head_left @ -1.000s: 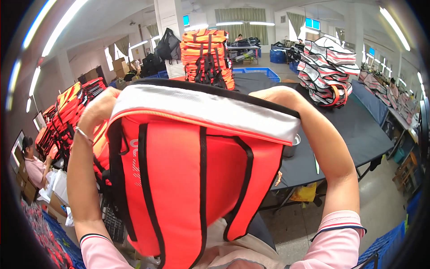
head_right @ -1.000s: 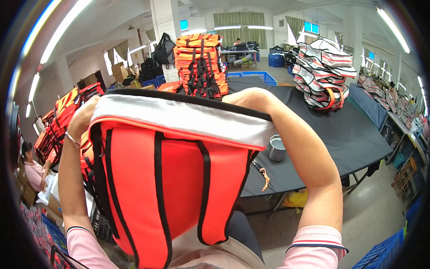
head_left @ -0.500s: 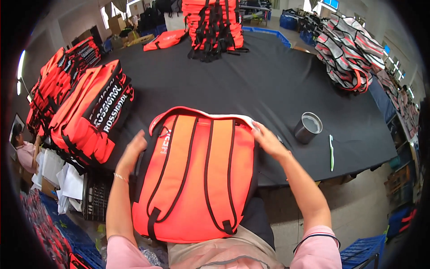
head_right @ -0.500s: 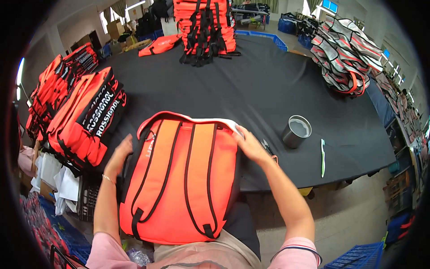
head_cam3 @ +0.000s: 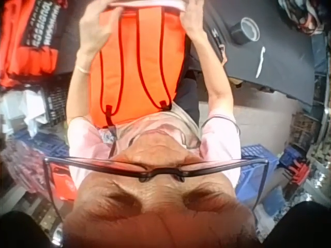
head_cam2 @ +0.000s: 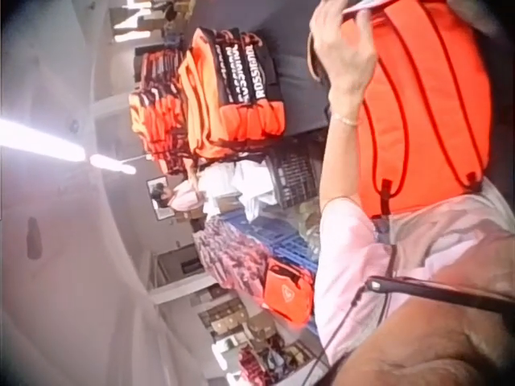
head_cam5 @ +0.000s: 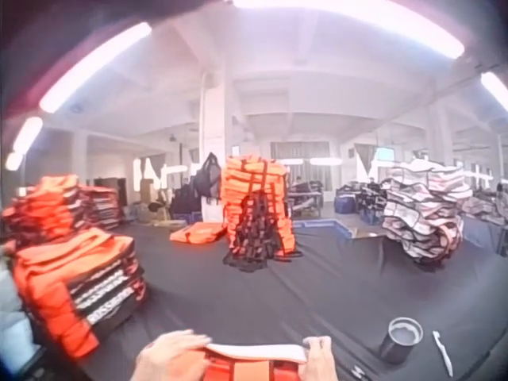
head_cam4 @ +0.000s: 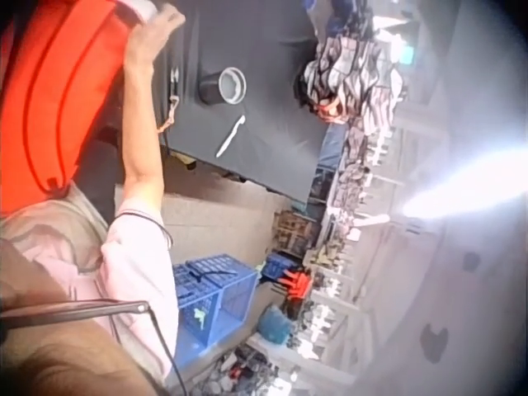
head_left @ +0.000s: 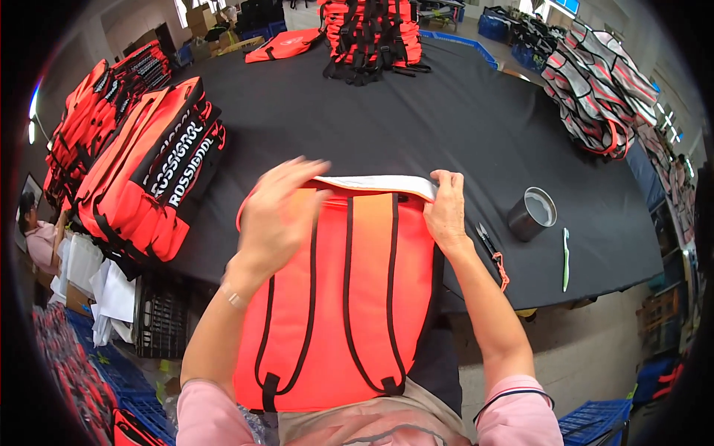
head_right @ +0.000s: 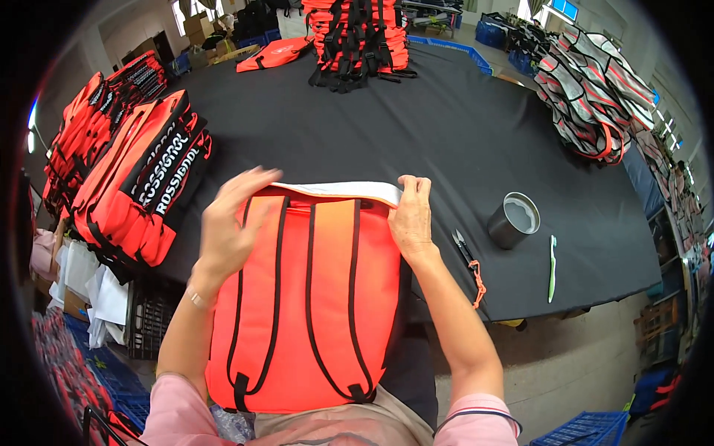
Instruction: Inspecting backpacks for quality control by checking zippers, seams, and straps, and cleaning the surface with a brush.
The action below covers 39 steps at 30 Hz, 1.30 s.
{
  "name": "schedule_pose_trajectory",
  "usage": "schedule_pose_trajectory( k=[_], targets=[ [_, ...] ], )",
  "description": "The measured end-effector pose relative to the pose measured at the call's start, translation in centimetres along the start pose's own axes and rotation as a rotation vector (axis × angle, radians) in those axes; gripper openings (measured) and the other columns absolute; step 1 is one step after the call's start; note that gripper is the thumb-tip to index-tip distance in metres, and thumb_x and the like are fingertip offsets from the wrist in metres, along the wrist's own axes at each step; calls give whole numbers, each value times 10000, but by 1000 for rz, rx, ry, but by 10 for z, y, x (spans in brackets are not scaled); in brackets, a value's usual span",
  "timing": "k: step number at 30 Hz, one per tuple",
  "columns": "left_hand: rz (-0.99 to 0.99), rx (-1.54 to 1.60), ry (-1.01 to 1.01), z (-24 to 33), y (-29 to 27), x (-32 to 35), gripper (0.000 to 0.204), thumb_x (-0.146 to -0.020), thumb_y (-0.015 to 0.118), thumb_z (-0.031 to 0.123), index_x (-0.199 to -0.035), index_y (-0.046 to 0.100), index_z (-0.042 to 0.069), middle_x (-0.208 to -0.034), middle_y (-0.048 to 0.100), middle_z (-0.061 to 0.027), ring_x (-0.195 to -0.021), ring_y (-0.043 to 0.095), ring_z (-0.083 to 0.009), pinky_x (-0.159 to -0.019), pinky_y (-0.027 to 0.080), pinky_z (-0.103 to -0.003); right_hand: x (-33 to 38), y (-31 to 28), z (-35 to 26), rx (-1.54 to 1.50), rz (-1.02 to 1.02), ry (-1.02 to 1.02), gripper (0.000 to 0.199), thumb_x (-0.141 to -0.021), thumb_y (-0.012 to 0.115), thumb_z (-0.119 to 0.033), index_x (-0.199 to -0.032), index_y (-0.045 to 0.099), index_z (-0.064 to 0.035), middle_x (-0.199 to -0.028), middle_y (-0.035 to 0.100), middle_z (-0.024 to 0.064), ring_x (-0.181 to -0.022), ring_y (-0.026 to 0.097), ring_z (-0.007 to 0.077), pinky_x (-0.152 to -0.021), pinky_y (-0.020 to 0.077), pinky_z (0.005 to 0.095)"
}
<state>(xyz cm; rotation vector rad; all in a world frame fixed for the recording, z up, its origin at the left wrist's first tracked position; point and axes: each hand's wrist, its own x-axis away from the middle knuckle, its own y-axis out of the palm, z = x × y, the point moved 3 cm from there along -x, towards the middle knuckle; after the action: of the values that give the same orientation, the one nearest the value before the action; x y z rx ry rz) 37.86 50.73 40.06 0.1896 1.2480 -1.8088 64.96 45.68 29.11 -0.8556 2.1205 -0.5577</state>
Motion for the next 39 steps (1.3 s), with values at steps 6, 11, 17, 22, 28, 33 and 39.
schedule_pose_trajectory(
  k=[6,11,17,22,28,33,39],
  targets=[
    [-613,-319,136,9,102,-89,803,-693,798,417,-1341,510,42,-1321,569,-166,-1268,514,-320,-1107,324,-519,11,-29,-52,-201,214,-112,490,-634,536,213,-1090,547,36,-1071,534,182,-1005,587,343,-887,528,402],
    [-453,-14,254,23,101,-85,527,-657,713,82,-1154,559,-1,-1081,599,-175,-1015,603,-352,-876,501,-382,24,-49,-58,-232,302,-111,489,-628,563,210,-1083,550,31,-1040,547,163,-985,584,323,-860,540,382],
    [-208,90,296,69,69,-56,422,-622,652,-22,-1042,603,-26,-957,615,-171,-899,628,-353,-788,529,-390,51,-72,-73,-279,447,-179,495,-605,600,187,-1072,583,23,-1005,574,154,-971,591,318,-832,540,382],
    [-99,176,295,102,47,-17,428,-604,608,-72,-1030,640,-33,-910,646,-170,-873,658,-327,-766,551,-365,82,-95,-88,-218,534,-294,394,-631,727,98,-1005,646,1,-940,640,126,-885,629,276,-752,527,350],
    [-364,130,381,131,26,30,432,-610,669,5,-1041,638,-1,-809,609,-118,-664,637,-291,-559,525,-365,116,-130,-88,-475,300,-526,466,-564,738,105,-1024,686,46,-957,651,155,-848,663,271,-735,555,337],
    [-827,142,367,160,10,57,240,-786,678,185,-910,591,-1,-805,591,-130,-664,646,-302,-535,516,-391,140,-159,-93,-705,-147,-520,396,-651,788,26,-1038,706,35,-911,672,154,-808,687,251,-713,561,311],
    [-1198,309,295,175,14,67,341,-967,575,280,-761,555,9,-718,550,-116,-595,589,-317,-522,489,-402,162,-177,-86,-960,-599,-347,302,-706,781,9,-1002,722,21,-913,720,131,-844,703,250,-764,567,323]
  ],
)
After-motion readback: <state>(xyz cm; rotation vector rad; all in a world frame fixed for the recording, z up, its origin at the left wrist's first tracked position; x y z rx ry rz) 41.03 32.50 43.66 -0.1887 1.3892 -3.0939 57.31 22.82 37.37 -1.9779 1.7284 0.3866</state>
